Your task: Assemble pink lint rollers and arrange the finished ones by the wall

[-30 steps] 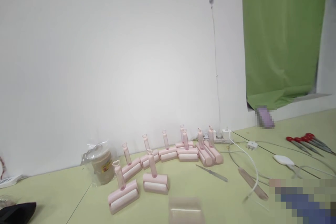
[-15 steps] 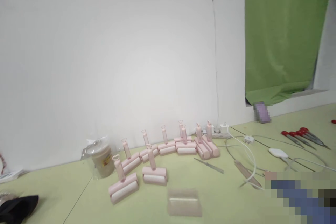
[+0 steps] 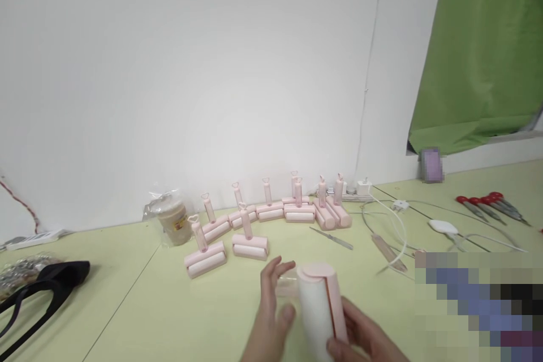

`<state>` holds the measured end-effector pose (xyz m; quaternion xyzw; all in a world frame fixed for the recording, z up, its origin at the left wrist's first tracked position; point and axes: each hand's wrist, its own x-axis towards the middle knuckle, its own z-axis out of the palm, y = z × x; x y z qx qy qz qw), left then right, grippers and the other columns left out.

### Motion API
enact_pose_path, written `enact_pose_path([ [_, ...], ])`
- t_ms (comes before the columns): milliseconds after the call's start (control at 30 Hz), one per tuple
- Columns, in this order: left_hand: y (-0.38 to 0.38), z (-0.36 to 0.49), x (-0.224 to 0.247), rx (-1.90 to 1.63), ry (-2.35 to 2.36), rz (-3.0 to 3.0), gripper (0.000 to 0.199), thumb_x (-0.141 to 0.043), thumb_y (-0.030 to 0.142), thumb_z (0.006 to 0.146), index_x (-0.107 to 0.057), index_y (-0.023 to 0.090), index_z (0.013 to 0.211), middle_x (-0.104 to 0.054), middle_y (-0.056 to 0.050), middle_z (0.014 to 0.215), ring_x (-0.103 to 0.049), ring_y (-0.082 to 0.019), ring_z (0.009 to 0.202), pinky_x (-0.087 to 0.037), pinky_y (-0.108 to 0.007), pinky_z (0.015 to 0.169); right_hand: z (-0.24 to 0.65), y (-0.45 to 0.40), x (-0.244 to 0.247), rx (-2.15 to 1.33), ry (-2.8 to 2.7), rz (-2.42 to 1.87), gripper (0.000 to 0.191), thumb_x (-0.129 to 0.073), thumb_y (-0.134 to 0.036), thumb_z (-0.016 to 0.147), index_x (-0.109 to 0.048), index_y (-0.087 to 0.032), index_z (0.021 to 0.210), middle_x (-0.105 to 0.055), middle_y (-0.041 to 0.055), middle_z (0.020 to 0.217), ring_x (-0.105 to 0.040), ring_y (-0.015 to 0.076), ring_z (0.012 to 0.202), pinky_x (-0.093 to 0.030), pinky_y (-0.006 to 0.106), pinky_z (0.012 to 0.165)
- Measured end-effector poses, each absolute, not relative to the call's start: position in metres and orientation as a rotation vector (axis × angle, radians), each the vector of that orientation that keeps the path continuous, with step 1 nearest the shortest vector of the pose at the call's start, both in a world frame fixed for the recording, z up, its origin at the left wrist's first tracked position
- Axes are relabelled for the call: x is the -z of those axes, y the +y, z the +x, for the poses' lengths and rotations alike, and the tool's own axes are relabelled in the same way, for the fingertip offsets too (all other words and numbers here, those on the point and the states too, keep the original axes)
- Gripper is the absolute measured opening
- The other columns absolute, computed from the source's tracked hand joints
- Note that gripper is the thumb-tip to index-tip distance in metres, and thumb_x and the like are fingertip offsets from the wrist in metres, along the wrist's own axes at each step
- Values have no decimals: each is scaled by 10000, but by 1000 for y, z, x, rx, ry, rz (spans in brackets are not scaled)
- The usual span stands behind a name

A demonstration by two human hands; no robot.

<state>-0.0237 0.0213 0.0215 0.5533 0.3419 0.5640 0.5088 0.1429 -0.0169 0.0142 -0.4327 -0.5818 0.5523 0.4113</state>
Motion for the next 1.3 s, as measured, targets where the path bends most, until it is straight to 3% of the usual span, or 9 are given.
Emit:
enact_pose_path([
  [67, 38, -39, -18, -1256, 993, 1434, 547, -654, 397, 664, -484, 164, 1127, -483, -125, 1188, -353, -259, 1192, -187, -357, 1034, 160, -6, -18, -1206, -1468, -1246, 535, -581, -458, 742, -370, -220, 1173, -603, 88, 1048, -546, 258, 976, -419, 369, 851],
  [233, 55, -57, 11, -1012, 1156, 1560, 616, -659, 225, 663, -402, 183, 1221, -458, -105, 1168, -374, -258, 1150, -217, -390, 1014, 191, 20, -31, -860, -1674, -1399, 409, -496, -484, 800, -445, -260, 1138, -539, 66, 1180, -477, 253, 1086, -422, 327, 840],
  [367, 46, -52, 33, -863, 1039, 1634, 687, -657, 166, 646, -319, 210, 1243, -453, -78, 1170, -444, -230, 1066, -328, -360, 941, 187, 31, -34, -618, -2078, -1394, 406, -443, -465, 839, -491, -291, 1202, -560, 55, 1169, -502, 254, 1053, -416, 350, 850],
  [533, 39, -51, 38, -832, 986, 1635, 610, -631, 143, 668, -334, 214, 1195, -449, -83, 1182, -451, -228, 1074, -353, -367, 928, 167, 32, -29, -423, -2466, -1337, 340, -405, -354, 875, -525, -271, 1183, -609, 69, 1082, -540, 251, 967, -436, 375, 785],
  [700, 43, -55, 45, -889, 928, 1756, 591, -609, 135, 700, -337, 244, 1213, -422, -77, 1170, -435, -225, 1083, -342, -384, 949, 169, 36, -27, -326, -2510, -1450, 376, -448, -421, 842, -498, -310, 1197, -446, 36, 1287, -449, 224, 1127, -405, 327, 880],
  [800, 44, -56, 49, -901, 871, 1882, 514, -576, 148, 741, -379, 274, 1199, -401, -66, 1172, -385, -228, 1128, -297, -395, 987, 194, 56, -30, -161, -2303, -1825, 372, -354, -376, 896, -470, -233, 1219, -461, 47, 1264, -448, 174, 1126, -365, 263, 923],
  [900, 45, -57, 50, -898, 869, 1918, 518, -566, 150, 750, -365, 291, 1207, -392, -62, 1177, -375, -229, 1134, -291, -398, 989, 230, 83, -33, -17, -2007, -2226, 307, -360, -216, 896, -517, -87, 1127, -515, 167, 1148, -486, 249, 1050, -373, 385, 882],
  [1100, 43, -57, 49, -890, 907, 1905, 548, -567, 168, 755, -321, 286, 1231, -386, -68, 1200, -383, -231, 1131, -304, -404, 983, 265, 107, -34, -108, -1702, -2611, 207, -515, -293, 852, -548, -135, 983, -578, 48, 962, -562, 167, 840, -450, 370, 750],
  [1300, 42, -55, 49, -907, 904, 1913, 583, -594, 171, 735, -321, 284, 1237, -400, -65, 1194, -399, -228, 1114, -327, -395, 968, 242, 85, -49, -336, -1878, -2260, 305, -391, -269, 839, -472, -131, 1099, -563, 98, 973, -584, 207, 831, -445, 283, 652],
])
